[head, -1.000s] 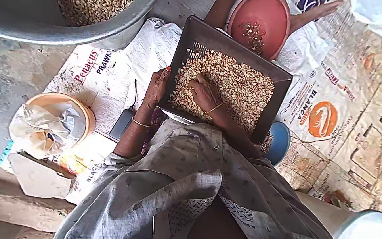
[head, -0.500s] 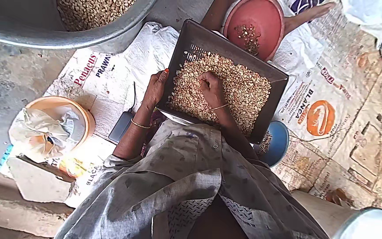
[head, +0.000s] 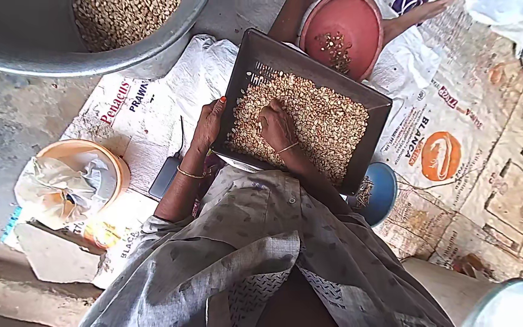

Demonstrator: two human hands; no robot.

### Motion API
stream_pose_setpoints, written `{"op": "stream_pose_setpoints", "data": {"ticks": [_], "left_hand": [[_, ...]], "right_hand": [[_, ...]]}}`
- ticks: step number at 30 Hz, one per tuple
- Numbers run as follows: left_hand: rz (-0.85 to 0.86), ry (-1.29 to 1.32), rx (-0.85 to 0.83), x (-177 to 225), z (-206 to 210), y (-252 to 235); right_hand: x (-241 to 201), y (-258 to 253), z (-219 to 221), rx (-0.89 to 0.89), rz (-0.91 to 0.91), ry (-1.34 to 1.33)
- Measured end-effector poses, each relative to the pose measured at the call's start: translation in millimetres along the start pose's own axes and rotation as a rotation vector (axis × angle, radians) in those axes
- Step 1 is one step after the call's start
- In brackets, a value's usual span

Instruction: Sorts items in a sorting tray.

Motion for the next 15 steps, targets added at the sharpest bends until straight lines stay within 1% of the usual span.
{"op": "stream_pose_setpoints", "data": {"ticks": [3, 4, 8, 9, 11, 13, 15], "left_hand": [[0.001, -0.007, 0.003, -1, 0, 0], [0.002, -0.004, 0.004, -1, 0, 1], [-0.005, 0.005, 0.006, -2, -1, 0], [-0.008, 0.008, 0.006, -1, -1, -1], [-0.020, 0.012, 0.014, -1, 0, 0], [-0.040, 0.010, 0.014, 0, 0, 1], [-0.050, 0.006, 0.017, 0, 0, 1]], "right_hand": [[25, 0, -13, 0.187, 0.010, -0.320], [34, 2, -18, 0.221, 0.035, -0.421], [60, 18, -30, 0.214, 0.188, -0.804], [64, 21, -32, 0.231, 0.192, -0.833], [66, 24, -37, 0.248, 0.165, -0.733], [52, 21, -37, 0.203, 0.072, -0.594], [28, 13, -32, 0.135, -0.062, -0.441]]}}
Point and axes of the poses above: each hand's wrist, its own y-axis away from the middle knuckle, its own z-axis out of the palm, x = y × z, the point moved 6 cm from there along -y, towards the middle knuckle, and after that the axes turned 3 degrees about -z, right-handed, at the moved point
